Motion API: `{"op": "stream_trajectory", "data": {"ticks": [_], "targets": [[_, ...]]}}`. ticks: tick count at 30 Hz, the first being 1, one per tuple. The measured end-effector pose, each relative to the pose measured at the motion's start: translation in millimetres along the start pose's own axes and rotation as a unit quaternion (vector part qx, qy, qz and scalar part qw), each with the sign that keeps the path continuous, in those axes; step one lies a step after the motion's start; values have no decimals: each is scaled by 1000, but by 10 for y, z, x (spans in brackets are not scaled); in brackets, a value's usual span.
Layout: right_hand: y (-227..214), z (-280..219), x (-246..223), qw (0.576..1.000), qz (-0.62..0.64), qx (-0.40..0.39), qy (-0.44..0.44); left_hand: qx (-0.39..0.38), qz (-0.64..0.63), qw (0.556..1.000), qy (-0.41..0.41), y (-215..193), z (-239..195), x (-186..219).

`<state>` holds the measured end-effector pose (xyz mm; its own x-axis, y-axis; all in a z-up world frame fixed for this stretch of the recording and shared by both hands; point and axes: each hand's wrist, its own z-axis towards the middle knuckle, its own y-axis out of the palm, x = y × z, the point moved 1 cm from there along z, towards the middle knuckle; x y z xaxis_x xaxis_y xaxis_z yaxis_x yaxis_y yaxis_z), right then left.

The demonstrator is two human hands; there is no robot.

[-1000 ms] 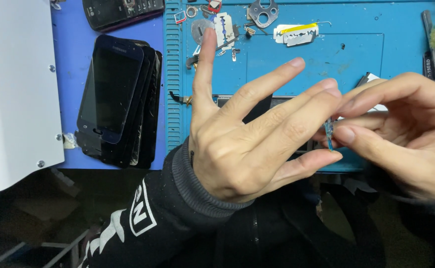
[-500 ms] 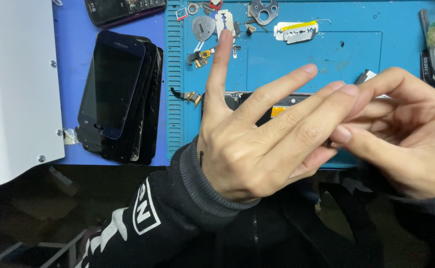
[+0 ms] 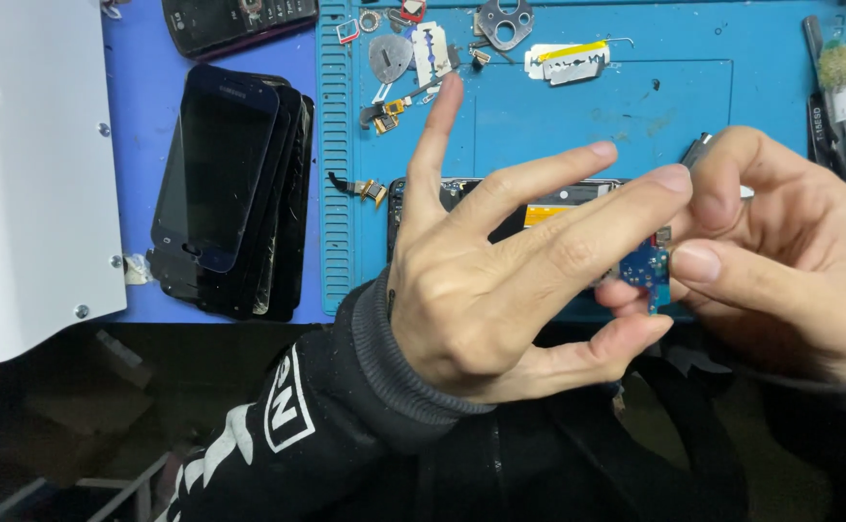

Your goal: Disassembling and inspecting internal components of a mobile phone.

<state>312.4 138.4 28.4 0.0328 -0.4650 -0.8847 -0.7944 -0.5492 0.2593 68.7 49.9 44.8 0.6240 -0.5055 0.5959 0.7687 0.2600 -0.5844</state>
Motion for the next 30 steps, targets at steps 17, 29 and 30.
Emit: {"op": "stream_trajectory", "data": {"ticks": [17, 29, 30], "targets": [[-146, -74, 151, 998, -10, -30, -54, -10, -6, 1000, -10, -92, 94, 37], [57, -114, 64, 984, -65, -25, -164, -14, 47, 996, 75, -360, 79, 117], [68, -119, 43, 981, -76, -36, -173, -17, 57, 995, 80, -399, 92, 145]]}}
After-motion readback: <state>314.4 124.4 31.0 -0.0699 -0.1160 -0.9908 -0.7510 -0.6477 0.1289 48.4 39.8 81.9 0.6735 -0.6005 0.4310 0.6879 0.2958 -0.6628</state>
